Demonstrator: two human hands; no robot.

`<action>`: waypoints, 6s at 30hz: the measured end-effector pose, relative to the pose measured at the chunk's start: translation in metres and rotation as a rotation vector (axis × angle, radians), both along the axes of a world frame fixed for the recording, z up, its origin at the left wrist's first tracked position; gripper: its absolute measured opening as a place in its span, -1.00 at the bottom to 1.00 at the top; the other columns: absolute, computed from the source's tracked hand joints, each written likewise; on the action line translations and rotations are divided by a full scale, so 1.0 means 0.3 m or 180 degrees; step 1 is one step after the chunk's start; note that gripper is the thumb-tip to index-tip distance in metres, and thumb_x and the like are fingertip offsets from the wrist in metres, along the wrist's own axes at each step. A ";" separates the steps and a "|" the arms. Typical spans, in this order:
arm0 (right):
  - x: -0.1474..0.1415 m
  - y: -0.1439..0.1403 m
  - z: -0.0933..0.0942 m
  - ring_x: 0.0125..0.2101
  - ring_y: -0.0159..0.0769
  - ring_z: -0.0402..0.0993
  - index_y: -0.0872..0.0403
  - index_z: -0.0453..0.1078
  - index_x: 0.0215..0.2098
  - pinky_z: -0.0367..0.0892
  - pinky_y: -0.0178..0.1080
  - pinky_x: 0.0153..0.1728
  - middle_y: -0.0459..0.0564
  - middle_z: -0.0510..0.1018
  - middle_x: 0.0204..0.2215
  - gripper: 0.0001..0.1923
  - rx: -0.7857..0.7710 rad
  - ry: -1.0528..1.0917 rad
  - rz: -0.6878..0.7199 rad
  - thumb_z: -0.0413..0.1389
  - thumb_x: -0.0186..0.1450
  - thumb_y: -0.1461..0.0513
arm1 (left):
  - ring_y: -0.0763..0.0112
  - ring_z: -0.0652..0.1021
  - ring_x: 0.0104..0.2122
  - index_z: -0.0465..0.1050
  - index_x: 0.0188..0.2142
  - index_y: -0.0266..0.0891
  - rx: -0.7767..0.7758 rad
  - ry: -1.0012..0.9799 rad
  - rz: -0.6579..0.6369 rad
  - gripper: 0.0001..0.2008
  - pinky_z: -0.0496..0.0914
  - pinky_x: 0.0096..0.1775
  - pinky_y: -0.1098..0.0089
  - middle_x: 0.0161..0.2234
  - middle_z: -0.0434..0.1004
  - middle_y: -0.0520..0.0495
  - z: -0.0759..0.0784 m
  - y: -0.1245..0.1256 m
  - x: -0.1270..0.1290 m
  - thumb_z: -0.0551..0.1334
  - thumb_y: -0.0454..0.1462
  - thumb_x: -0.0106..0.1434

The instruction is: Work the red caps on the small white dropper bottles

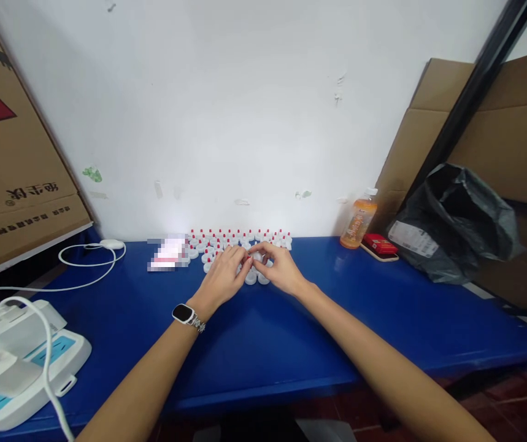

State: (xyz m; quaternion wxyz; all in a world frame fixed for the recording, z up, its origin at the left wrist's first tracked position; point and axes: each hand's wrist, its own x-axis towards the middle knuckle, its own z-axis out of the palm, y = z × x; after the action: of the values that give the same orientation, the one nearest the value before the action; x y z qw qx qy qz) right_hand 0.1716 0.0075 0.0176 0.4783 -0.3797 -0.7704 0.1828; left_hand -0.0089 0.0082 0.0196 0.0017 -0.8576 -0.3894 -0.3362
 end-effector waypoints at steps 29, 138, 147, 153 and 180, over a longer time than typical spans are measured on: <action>-0.009 -0.034 0.015 -0.05 -0.19 0.47 0.03 0.47 -0.13 0.15 -0.17 -0.08 0.06 0.56 -0.01 -0.76 0.0984 -0.1015 -0.1349 -0.04 0.39 0.27 | 0.48 0.21 -0.60 0.06 -0.57 -0.17 -0.0959 -0.2181 0.0538 -0.57 0.11 -0.50 0.40 -0.65 0.10 0.11 0.017 0.030 0.038 -0.09 -0.07 0.40; 0.081 0.194 0.007 -0.22 -0.27 0.52 0.06 0.44 -0.25 0.35 -0.25 -0.13 -0.05 0.61 -0.27 -0.85 -0.0272 -0.0109 -0.1186 0.09 0.22 0.23 | 0.17 0.39 -0.17 0.46 -0.19 -0.11 -0.0492 0.0169 0.0146 -0.79 0.29 -0.13 0.19 -0.24 0.42 -0.08 -0.035 0.101 -0.031 0.08 -0.15 0.38; 0.004 0.428 0.015 -0.18 -0.21 0.47 0.05 0.52 -0.22 0.19 -0.18 -0.08 0.01 0.61 -0.24 -0.79 -0.0448 -0.1496 -0.1564 0.08 0.27 0.18 | 0.18 0.41 -0.17 0.50 -0.19 -0.12 -0.0844 0.0026 0.0029 -0.71 0.30 -0.10 0.17 -0.25 0.43 -0.09 -0.034 0.074 -0.049 0.06 -0.08 0.39; -0.037 0.461 -0.030 -0.13 -0.13 0.43 0.03 0.55 -0.34 0.07 -0.10 -0.01 0.02 0.63 -0.33 -0.82 -0.0568 -0.1895 -0.1518 0.08 0.24 0.22 | 0.20 0.42 -0.16 0.50 -0.23 -0.13 -0.0880 -0.0118 0.0038 -0.70 0.31 -0.09 0.18 -0.24 0.45 -0.09 -0.034 0.059 -0.077 0.07 -0.07 0.38; -0.056 0.494 -0.002 -0.03 0.01 0.26 0.05 0.60 -0.29 0.01 -0.03 0.00 0.16 0.60 -0.23 -0.76 -0.0777 -0.1695 -0.2130 0.15 0.20 0.13 | 0.23 0.44 -0.18 0.43 -0.35 -0.17 -0.0701 -0.0335 0.0076 -0.74 0.33 -0.14 0.23 -0.27 0.46 -0.07 -0.041 0.061 -0.084 0.06 -0.14 0.38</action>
State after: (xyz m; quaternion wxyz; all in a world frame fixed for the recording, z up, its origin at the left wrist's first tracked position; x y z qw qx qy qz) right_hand 0.1547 0.1557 0.0169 0.2477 -0.6957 -0.6743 0.0033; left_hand -0.0342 0.0266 0.0071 -0.1090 -0.8290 -0.4337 -0.3359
